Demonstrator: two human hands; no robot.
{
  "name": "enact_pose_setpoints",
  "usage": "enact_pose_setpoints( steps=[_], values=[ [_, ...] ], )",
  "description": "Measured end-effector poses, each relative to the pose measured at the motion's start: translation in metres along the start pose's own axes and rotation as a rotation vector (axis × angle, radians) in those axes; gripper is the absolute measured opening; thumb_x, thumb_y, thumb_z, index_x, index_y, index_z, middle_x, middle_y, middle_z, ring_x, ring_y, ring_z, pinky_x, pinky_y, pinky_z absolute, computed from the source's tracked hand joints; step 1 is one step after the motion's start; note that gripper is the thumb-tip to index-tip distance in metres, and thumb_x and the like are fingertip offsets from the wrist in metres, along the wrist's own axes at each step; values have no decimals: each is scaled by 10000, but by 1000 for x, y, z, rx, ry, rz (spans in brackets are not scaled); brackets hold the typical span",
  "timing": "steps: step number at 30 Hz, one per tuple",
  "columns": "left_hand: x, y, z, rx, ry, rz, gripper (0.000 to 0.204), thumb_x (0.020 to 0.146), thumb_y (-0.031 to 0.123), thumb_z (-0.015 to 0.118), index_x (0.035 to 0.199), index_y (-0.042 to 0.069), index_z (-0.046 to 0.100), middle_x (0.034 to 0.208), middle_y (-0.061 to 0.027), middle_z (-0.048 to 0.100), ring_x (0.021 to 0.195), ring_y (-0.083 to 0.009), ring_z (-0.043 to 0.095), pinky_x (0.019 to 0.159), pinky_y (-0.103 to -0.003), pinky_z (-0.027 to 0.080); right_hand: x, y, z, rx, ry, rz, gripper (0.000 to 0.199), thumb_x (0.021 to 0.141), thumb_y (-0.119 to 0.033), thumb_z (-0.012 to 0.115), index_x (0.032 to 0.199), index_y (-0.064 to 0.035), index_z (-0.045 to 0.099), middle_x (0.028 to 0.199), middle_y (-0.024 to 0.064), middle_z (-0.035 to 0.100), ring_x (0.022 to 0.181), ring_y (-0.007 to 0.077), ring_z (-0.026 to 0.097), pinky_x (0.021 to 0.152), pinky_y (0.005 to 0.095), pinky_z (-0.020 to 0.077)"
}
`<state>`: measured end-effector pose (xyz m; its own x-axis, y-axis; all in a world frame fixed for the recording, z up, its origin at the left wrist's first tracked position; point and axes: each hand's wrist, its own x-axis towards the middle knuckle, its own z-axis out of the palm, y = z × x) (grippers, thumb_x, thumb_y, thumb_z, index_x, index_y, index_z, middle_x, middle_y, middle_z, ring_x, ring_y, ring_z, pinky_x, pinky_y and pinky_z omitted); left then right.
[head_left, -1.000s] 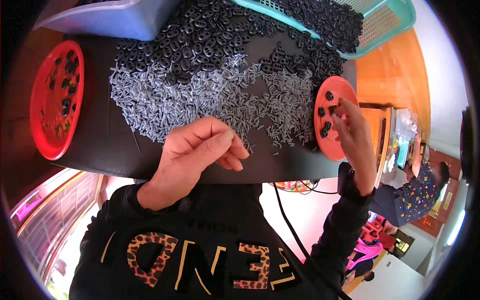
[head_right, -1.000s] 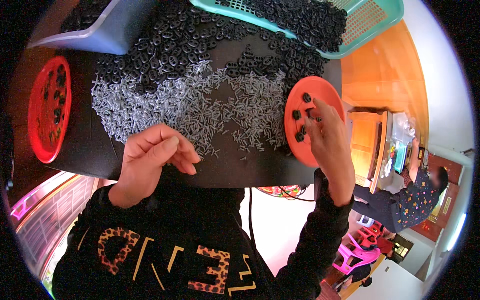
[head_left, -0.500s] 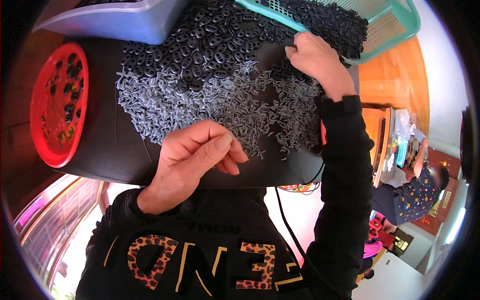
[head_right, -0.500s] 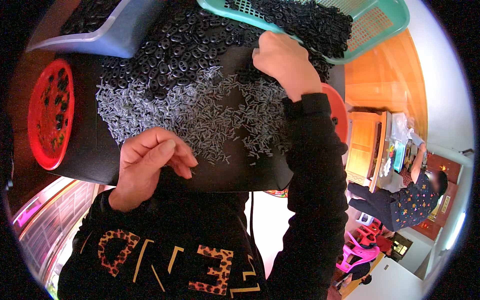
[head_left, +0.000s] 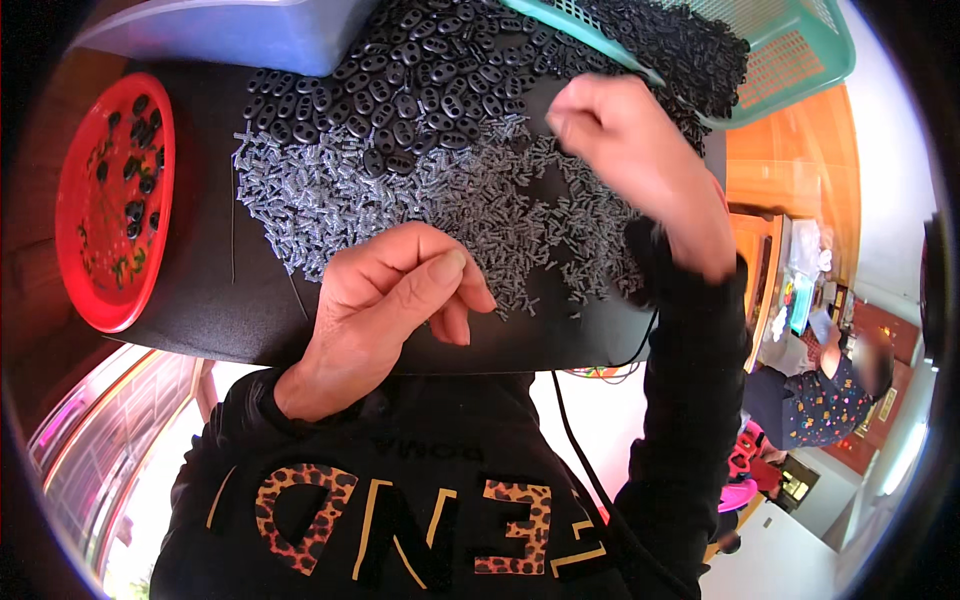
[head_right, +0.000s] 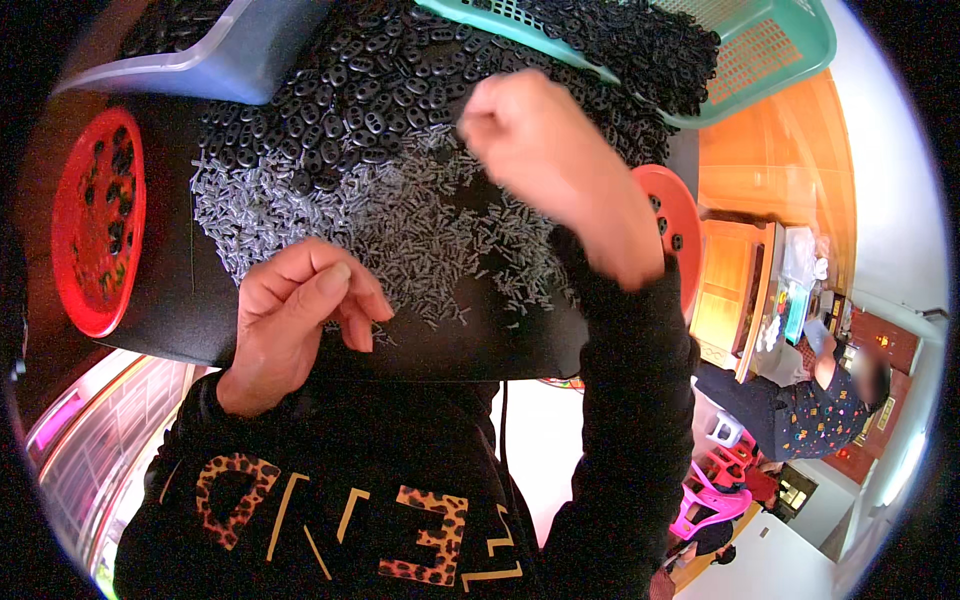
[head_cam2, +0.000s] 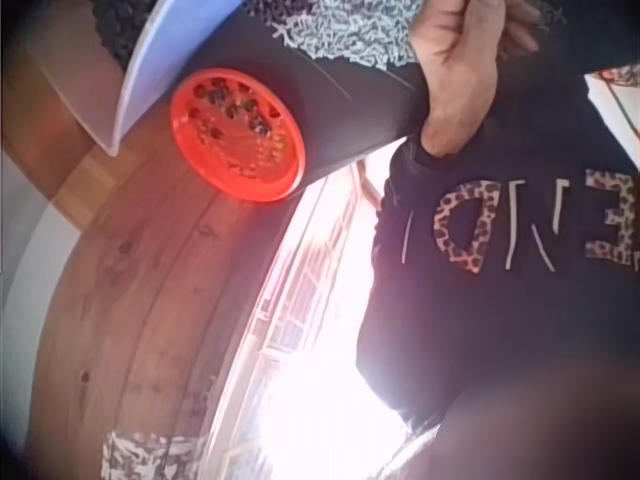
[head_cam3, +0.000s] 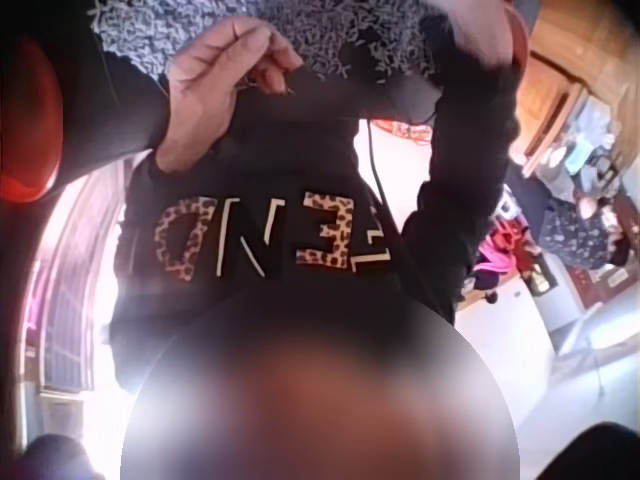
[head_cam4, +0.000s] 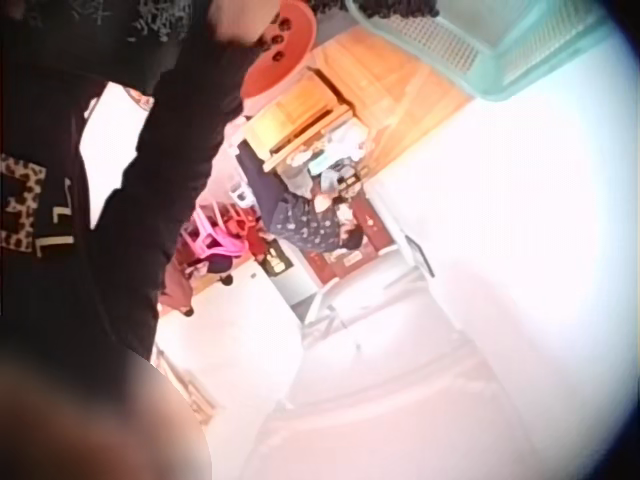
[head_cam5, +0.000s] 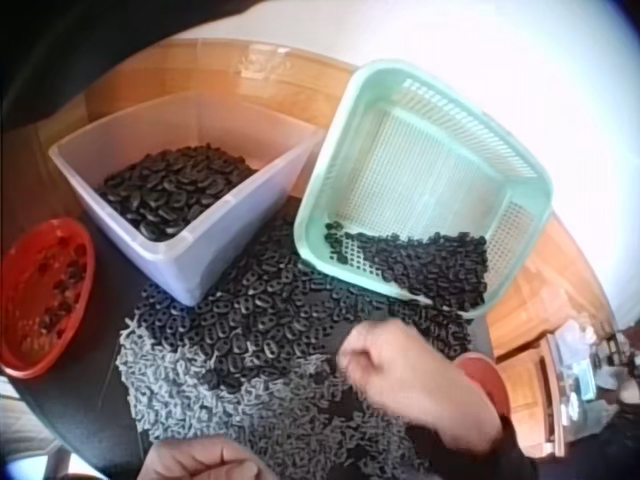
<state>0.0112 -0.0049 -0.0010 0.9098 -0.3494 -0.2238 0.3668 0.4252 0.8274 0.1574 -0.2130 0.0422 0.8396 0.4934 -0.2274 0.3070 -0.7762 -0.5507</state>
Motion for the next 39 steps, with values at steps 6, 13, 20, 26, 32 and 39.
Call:
enact_pose_setpoints(
  steps=[6,13,20,26,32,39],
  values=[
    [3,-6,5,-11,108,-17,244,1001,222,428,910,35,556,770,-18,591,606,-56,504,567,-195,420,-57,-56,38,460,-48,-251,45,841,0,608,871,1,575,707,55,570,636,103,529,581,243,423],
    [-6,-4,11,9,120,15,283,1004,241,420,832,46,532,689,-10,545,572,-53,456,519,-193,372,-72,-61,67,396,254,-403,108,823,-30,654,869,-2,561,736,91,571,608,202,560,547,278,432],
    [-6,-2,22,-258,161,-178,327,997,281,419,796,46,523,646,-22,509,536,-74,460,460,-214,330,-81,-55,80,113,429,-506,184,778,-89,700,797,-38,525,648,83,486,516,243,507,449,311,419],
    [-15,-18,24,26,204,100,357,1005,296,393,779,49,518,634,2,479,544,-73,443,466,-216,324,-84,-64,94,158,570,-443,183,843,-85,638,744,-32,494,618,84,482,472,259,505,413,334,397],
    [-19,-10,22,378,131,133,282,990,184,435,797,1,527,643,-6,498,565,-65,429,511,-226,349,-102,-67,98,367,456,-230,144,884,-52,576,784,0,486,650,132,482,528,321,519,468,361,407],
    [-15,-11,18,584,-33,183,246,987,190,439,895,-10,549,695,-20,538,594,-62,475,551,-208,398,-113,-48,76,354,217,-246,71,865,-34,585,884,0,525,795,147,536,677,318,554,594,352,449]
  ],
)
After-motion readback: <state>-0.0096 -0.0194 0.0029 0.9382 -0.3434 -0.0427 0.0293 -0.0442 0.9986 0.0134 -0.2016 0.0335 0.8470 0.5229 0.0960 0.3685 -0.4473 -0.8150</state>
